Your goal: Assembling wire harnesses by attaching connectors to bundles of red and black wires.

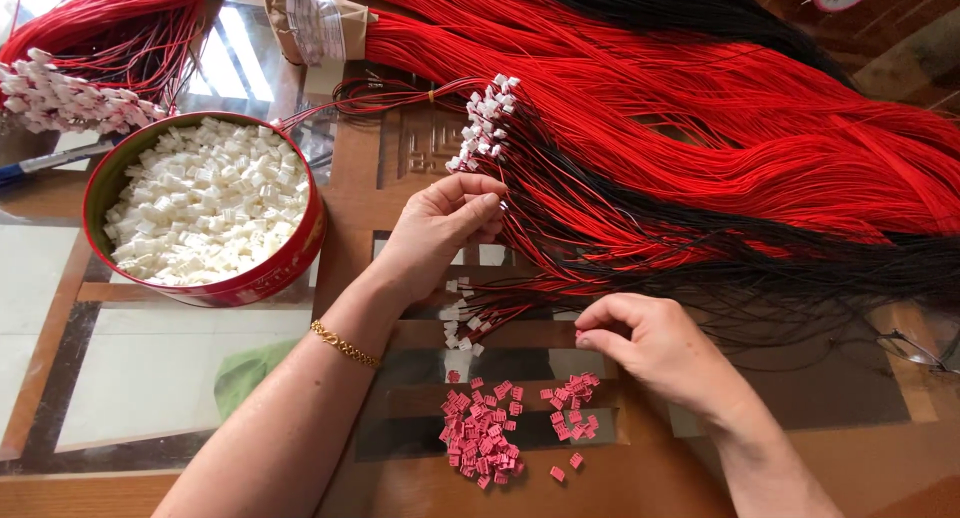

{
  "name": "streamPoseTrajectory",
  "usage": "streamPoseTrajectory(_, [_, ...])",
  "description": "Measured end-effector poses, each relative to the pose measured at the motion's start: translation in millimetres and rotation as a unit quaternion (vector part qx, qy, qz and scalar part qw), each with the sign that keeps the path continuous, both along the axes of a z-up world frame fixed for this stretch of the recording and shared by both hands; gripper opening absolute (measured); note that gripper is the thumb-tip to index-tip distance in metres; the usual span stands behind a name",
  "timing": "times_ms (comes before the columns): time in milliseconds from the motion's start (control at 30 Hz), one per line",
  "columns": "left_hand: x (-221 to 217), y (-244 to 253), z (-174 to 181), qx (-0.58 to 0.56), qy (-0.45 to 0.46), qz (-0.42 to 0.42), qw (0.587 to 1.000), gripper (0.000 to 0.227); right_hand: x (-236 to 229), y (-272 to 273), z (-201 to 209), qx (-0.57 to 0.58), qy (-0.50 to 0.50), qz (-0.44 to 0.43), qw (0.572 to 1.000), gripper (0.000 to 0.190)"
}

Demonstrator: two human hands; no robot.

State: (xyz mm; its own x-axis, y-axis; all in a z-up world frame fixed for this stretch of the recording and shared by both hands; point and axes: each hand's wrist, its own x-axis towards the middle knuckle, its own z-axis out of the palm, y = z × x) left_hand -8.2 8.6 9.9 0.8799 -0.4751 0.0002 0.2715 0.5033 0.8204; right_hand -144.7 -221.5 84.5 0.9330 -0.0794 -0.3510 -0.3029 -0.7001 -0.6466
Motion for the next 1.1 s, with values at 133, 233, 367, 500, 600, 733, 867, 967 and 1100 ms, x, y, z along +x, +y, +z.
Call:
streamPoseTrajectory(133, [1.6, 0.2, -0.1, 0.010, 0.016, -0.001, 1.000, 0.019, -2.4, -7.8, -1.4, 0.015, 0.011, -0.026, 0.999, 0.015])
streamPoseTrajectory(233, [1.6, -0.3, 0.3, 0.011, 0.019, 0.002, 1.000, 0.018, -4.6, -19.8, -8.2, 0.047, -0.024, 0.025, 0.998, 0.018])
streamPoseTrajectory(367, [0.1, 0.2, 3.9, 0.024, 0.004, 0.005, 1.000, 0.017, -8.5, -21.1, 7.8, 0.003, -0.106, 0.091, 0.990, 0.020])
streamPoseTrajectory(500, [-1.8, 0.5, 5.6, 0.017, 0.002, 0.005, 1.000, 0.015, -13.3, -17.5, 16.1, -0.070, -0.105, 0.094, 0.987, 0.024])
streamPoseTrajectory(600, [-1.3, 0.4, 5.1, 0.018, 0.014, 0.004, 1.000, 0.015, -20.6, -14.1, 13.0, -0.123, -0.158, 0.144, 0.969, 0.017])
streamPoseTrajectory(733, [-0.5, 0.3, 2.5, 0.026, 0.005, 0.004, 1.000, 0.018, -27.4, 15.5, 17.9, -0.103, -0.167, 0.185, 0.963, 0.012])
streamPoseTrajectory(867, [2.1, -1.0, -3.3, 0.016, -0.010, -0.002, 1.000, 0.021, -31.0, 29.1, -1.3, -0.172, -0.214, 0.290, 0.917, 0.017])
streamPoseTrajectory(967, [0.9, -1.0, -3.5, 0.013, 0.004, 0.004, 1.000, 0.021, -30.9, 31.6, -10.4, -0.213, -0.207, 0.295, 0.908, 0.020])
streamPoseTrajectory(1100, [1.9, -2.0, -3.8, 0.015, 0.000, 0.008, 1.000, 0.017, -25.2, 31.1, -13.3, -0.210, -0.234, 0.320, 0.894, 0.017])
